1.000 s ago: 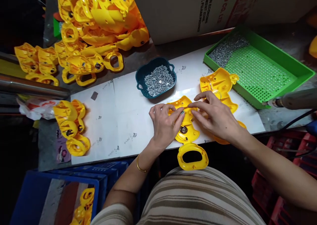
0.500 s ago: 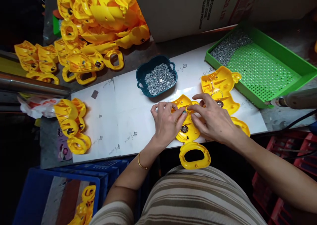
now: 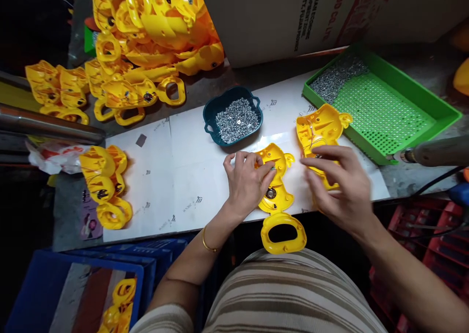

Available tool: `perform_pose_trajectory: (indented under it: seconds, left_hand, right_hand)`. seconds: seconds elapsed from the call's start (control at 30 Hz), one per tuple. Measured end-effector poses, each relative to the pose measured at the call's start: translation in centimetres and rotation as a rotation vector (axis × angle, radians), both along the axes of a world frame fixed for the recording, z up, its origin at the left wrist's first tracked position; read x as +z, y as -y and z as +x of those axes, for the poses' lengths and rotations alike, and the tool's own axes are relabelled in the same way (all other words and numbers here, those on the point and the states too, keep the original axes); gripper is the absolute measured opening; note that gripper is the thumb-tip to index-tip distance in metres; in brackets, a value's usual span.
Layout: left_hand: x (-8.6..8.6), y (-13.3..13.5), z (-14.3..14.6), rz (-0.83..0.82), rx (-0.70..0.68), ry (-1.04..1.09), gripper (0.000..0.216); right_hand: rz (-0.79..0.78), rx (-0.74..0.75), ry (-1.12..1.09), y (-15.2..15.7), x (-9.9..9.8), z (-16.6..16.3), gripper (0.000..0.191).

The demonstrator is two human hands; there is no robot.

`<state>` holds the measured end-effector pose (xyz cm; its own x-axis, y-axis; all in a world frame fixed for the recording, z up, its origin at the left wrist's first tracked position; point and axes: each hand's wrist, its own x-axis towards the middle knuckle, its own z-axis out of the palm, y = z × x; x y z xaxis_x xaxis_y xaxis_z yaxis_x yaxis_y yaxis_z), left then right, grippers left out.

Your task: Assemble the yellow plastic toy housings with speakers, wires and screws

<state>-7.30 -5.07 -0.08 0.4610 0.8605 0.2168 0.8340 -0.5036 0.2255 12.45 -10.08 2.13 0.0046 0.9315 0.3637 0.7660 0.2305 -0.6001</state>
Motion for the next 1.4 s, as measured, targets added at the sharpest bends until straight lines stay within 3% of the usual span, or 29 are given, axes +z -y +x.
perform_pose_trajectory:
  seconds: [0.13,0.23,0.3,0.4,0.47,0.57,0.77,0.9,1.03,1.23,1.4]
  left_hand:
    - [0.1,-0.1,-0.2,0.044,-0.016,0.013,0.013]
    - [-0.2,-0.5,-0.4,0.075,-0.028,-0.003,0.018]
    - [-0.4,-0.7,-0.4,0.085,-0.041,0.001,0.020]
    - [-0.4,-0.9,-0.5,0.099,-0.053,0.002,0.023]
    - [-0.4,-0.9,-0.6,0.112,-0.057,-0.019,0.024]
    - [-0.5,-0.9,-0.7,0.139,-0.072,-0.049,0.025]
    - [-0.4,-0.9,-0.5,0.147,-0.075,-0.049,0.028]
    - [-0.4,-0.9,-0.5,0.140,-0.070,-0.062,0.030]
    - [-0.5,-1.0,-0.7,0.132,-0.085,-0.065,0.030]
    - [-0.5,-1.0,-0.6,0.137,-0.087,-0.040,0.030]
    - [-0.5,-1.0,-0.6,0.101,-0.076,-0.029,0.027]
  right_hand:
    - [0.550,-0.602,-0.196,3.1,-0.4,3.8,0.029]
    - [0.584,-0.742,-0.279,3.8,-0.8,6.7,0.034]
    - [0.506,-0.719,-0.281,3.4,-0.9,8.2,0.041]
    - [0.342,-0.557,-0.337,1.9,-0.6,9.5,0.049]
    - [0.194,-0.434,-0.396,0.7,-0.1,9.9,0.037]
    - [0.051,-0.367,-0.447,-0.7,0.8,10.6,0.019]
    - [0.203,-0.337,-0.521,-3.1,2.3,12.4,0.031]
    - [0.183,-0.277,-0.558,-4.8,2.7,13.2,0.040]
    - [0.177,-0.365,-0.528,-5.8,1.9,13.2,0.042]
    - [0.323,-0.470,-0.548,-6.9,-0.1,12.8,0.040]
    - [0.278,-0.525,-0.434,-7.8,-0.7,12.7,0.050]
